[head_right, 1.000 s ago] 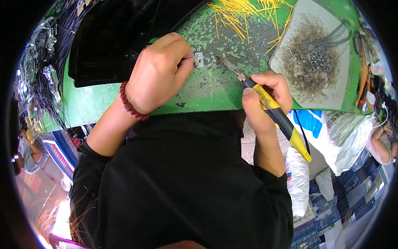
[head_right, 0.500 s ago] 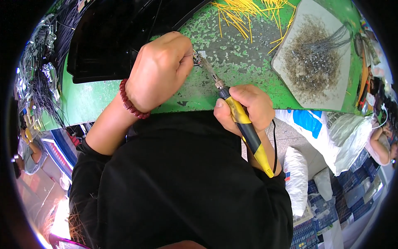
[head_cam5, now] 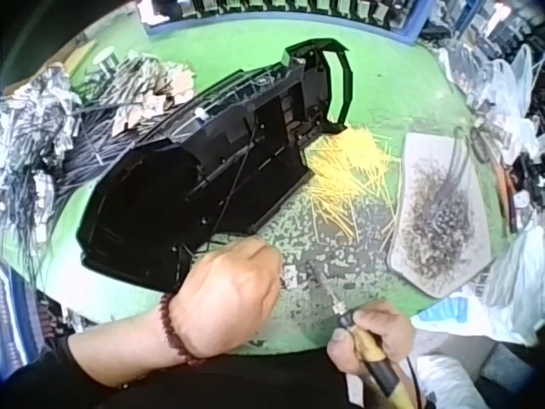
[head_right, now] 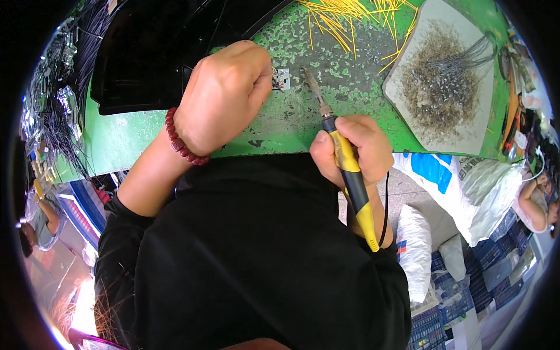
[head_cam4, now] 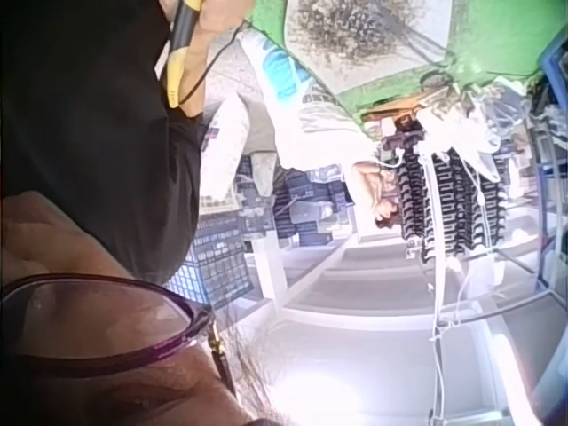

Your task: The person solders wires onto electronic components with a soldering iron, then assembles the components into plastic housings by hand.

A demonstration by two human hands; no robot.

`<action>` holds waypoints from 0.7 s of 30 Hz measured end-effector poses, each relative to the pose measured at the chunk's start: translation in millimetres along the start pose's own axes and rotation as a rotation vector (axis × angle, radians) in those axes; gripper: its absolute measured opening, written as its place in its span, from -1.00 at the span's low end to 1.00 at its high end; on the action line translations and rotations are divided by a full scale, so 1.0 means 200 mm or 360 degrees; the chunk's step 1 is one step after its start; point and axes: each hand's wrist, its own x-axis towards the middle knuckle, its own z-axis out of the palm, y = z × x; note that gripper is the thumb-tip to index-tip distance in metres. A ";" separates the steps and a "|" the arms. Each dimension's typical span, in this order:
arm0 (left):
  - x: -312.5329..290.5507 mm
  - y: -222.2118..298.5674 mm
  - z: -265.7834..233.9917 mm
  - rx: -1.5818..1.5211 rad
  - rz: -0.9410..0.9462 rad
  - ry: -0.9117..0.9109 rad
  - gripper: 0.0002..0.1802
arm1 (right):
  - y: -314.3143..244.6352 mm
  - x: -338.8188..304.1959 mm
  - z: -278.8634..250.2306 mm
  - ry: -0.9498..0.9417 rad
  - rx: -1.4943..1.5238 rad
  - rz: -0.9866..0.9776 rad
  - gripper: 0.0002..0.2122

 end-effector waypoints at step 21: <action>0.01 0.02 -0.02 0.0155 -0.0023 -0.0067 -0.91 | -0.01 0.11 -0.01 -0.0389 -0.0104 -0.0493 -0.69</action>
